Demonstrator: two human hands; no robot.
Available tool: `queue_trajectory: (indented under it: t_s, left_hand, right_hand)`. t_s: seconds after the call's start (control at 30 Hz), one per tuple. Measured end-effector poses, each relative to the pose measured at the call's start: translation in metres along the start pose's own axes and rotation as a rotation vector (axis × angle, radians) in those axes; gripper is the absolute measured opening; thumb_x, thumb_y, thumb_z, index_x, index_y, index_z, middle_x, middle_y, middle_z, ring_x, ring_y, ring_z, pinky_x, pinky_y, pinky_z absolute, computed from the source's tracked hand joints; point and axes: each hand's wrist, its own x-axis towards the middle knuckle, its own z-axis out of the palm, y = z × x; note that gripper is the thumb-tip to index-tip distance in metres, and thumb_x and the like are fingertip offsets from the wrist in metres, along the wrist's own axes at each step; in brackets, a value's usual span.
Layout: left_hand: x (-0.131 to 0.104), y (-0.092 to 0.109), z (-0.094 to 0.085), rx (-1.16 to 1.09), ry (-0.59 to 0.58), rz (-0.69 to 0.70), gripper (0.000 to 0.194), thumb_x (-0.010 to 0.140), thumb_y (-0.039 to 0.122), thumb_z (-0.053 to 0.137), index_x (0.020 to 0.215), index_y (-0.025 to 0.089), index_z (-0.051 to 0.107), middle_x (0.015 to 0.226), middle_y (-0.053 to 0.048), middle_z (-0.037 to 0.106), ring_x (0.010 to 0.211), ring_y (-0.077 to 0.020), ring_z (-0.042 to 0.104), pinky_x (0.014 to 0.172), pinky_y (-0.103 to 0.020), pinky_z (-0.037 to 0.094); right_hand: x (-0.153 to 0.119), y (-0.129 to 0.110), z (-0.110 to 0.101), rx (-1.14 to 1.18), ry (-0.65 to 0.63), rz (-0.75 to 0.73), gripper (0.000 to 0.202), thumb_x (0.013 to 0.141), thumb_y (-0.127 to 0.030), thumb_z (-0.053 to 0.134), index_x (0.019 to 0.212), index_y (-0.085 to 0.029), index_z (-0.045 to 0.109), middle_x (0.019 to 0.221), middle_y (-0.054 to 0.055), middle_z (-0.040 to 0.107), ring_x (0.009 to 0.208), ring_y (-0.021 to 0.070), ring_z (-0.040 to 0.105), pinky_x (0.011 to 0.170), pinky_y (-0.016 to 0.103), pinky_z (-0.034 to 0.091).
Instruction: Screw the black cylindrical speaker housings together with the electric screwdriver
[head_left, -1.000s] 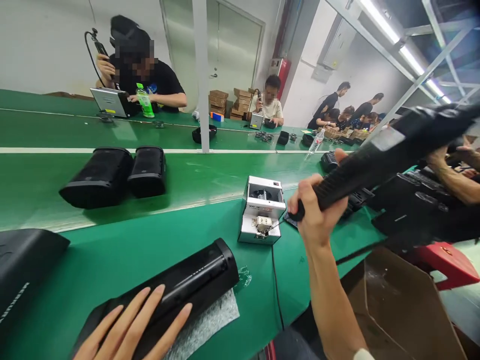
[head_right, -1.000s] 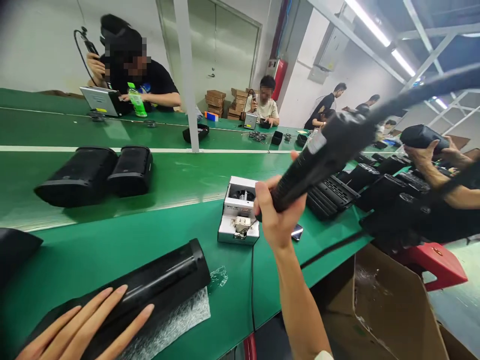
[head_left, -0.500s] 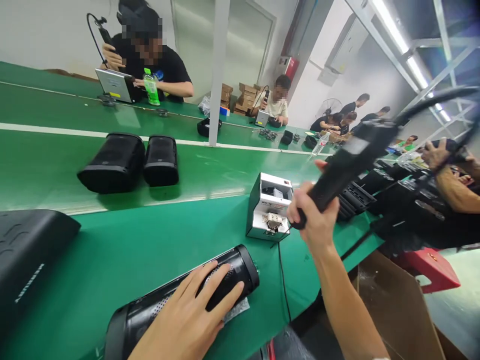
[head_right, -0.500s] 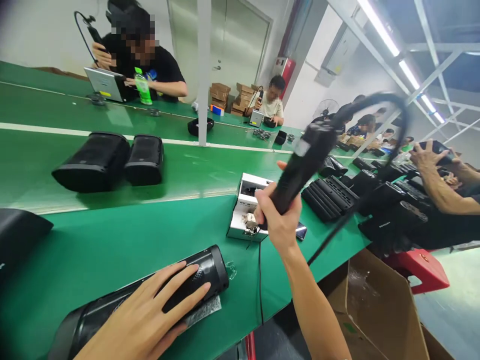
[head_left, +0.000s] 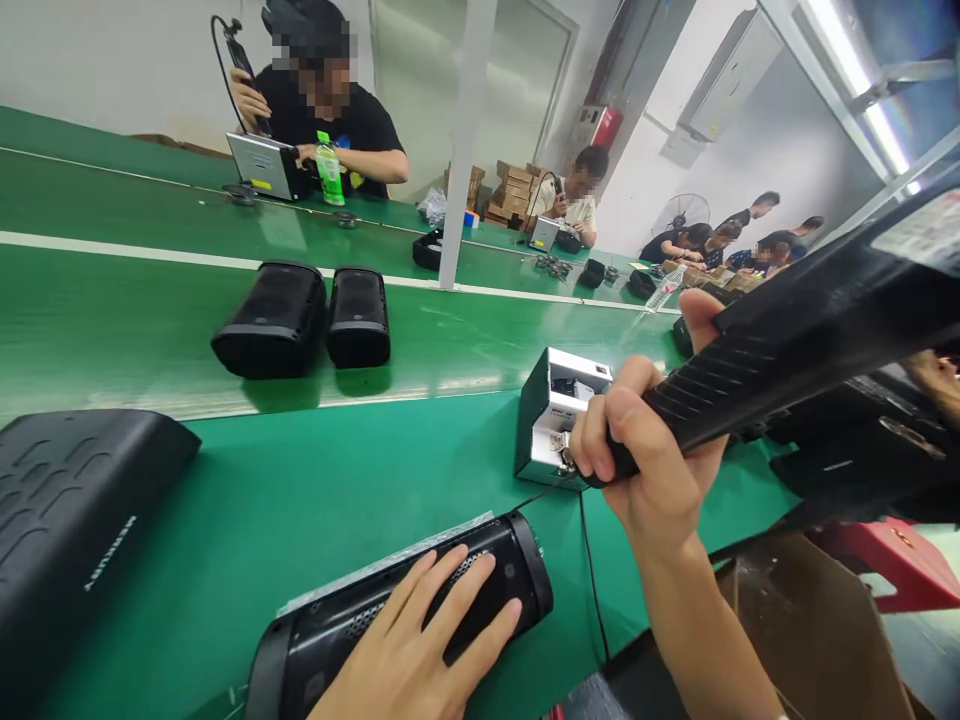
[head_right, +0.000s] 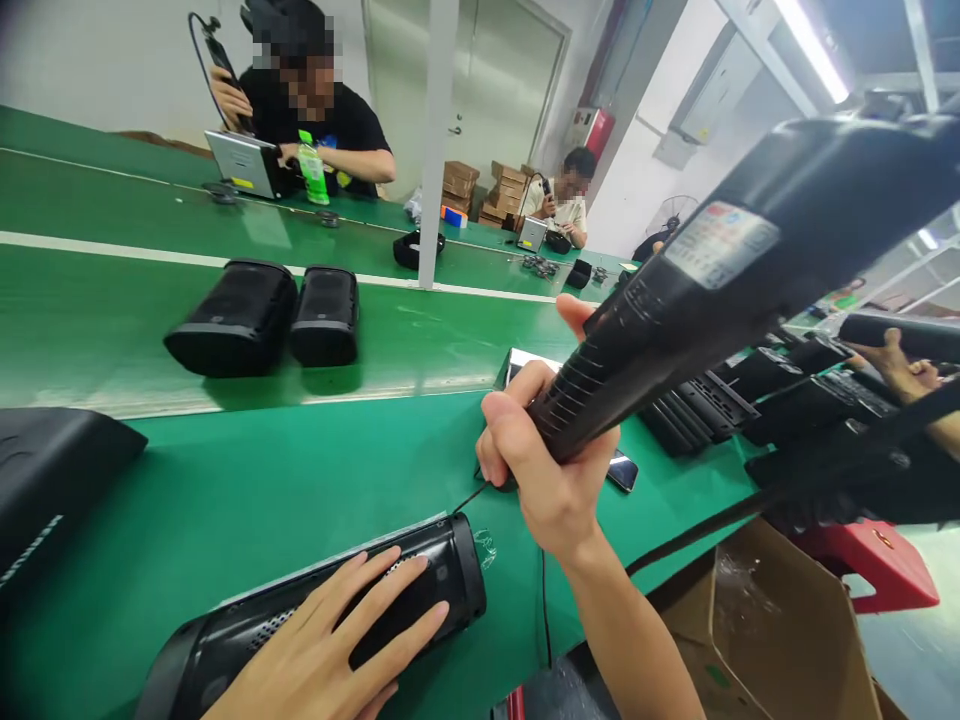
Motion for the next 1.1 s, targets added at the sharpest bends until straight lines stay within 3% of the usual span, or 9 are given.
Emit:
queue_trajectory:
  t_s: [0.17, 0.33, 0.53, 0.67, 0.8, 0.9, 1.1]
  left_hand:
    - [0.002, 0.001, 0.002, -0.007, 0.049, -0.022, 0.051, 0.12, 0.029, 0.047, 0.153, 0.05, 0.079, 0.153, 0.005, 0.081, 0.142, -0.0281, 0.07, 0.119, -0.045, 0.057]
    - [0.005, -0.002, 0.0, 0.009, 0.061, 0.026, 0.045, 0.121, 0.036, 0.051, 0.154, 0.046, 0.079, 0.149, 0.002, 0.082, 0.139, -0.0291, 0.071, 0.114, -0.045, 0.06]
    - [0.008, -0.002, 0.0, 0.003, 0.097, 0.033, 0.043, 0.12, 0.059, 0.056, 0.15, 0.04, 0.081, 0.146, -0.002, 0.083, 0.14, -0.0317, 0.071, 0.111, -0.046, 0.062]
    - [0.006, -0.002, 0.002, 0.018, 0.09, 0.047, 0.042, 0.119, 0.05, 0.058, 0.152, 0.037, 0.08, 0.146, -0.004, 0.083, 0.141, -0.0326, 0.07, 0.115, -0.046, 0.059]
    - [0.004, -0.001, 0.001, 0.013, 0.043, 0.05, 0.043, 0.116, 0.037, 0.057, 0.154, 0.036, 0.078, 0.147, -0.003, 0.084, 0.142, -0.0321, 0.072, 0.117, -0.046, 0.057]
    - [0.003, 0.001, -0.001, -0.014, -0.009, 0.064, 0.046, 0.113, 0.027, 0.056, 0.153, 0.032, 0.079, 0.149, -0.003, 0.084, 0.141, -0.0304, 0.074, 0.114, -0.045, 0.059]
    - [0.006, 0.003, -0.01, -0.014, -0.059, 0.069, 0.052, 0.111, 0.026, 0.052, 0.156, 0.031, 0.078, 0.153, -0.003, 0.082, 0.142, -0.0297, 0.075, 0.112, -0.045, 0.062]
  right_hand:
    - [0.0, -0.002, 0.0, -0.008, -0.018, 0.006, 0.045, 0.105, -0.012, 0.08, 0.139, -0.039, 0.069, 0.077, -0.012, 0.062, 0.043, 0.0091, 0.053, 0.042, 0.025, 0.05]
    - [0.0, -0.001, 0.001, -0.032, -0.024, 0.008, 0.046, 0.106, -0.014, 0.08, 0.142, -0.039, 0.069, 0.076, -0.012, 0.061, 0.043, 0.0094, 0.053, 0.042, 0.025, 0.05]
    - [-0.008, 0.01, 0.002, -0.07, -0.051, 0.04, 0.056, 0.108, -0.016, 0.082, 0.155, -0.036, 0.059, 0.076, -0.013, 0.062, 0.043, 0.0101, 0.052, 0.041, 0.026, 0.049]
    - [-0.032, 0.034, -0.004, -0.154, -0.101, 0.048, 0.062, 0.113, -0.022, 0.08, 0.163, -0.039, 0.048, 0.078, -0.012, 0.061, 0.046, 0.0111, 0.049, 0.045, 0.027, 0.049]
    - [-0.053, 0.056, -0.015, -0.198, -0.17, 0.036, 0.055, 0.115, -0.027, 0.079, 0.16, -0.044, 0.053, 0.078, -0.012, 0.056, 0.046, 0.0101, 0.042, 0.044, 0.025, 0.044]
    - [-0.055, 0.062, -0.023, -0.147, -0.201, 0.057, 0.059, 0.115, -0.027, 0.079, 0.164, -0.049, 0.054, 0.077, -0.012, 0.055, 0.044, 0.0096, 0.038, 0.043, 0.024, 0.041]
    - [-0.053, 0.065, -0.032, -0.12, -0.257, 0.105, 0.054, 0.113, -0.028, 0.08, 0.16, -0.044, 0.06, 0.072, -0.012, 0.047, 0.042, 0.0109, 0.037, 0.04, 0.026, 0.041]
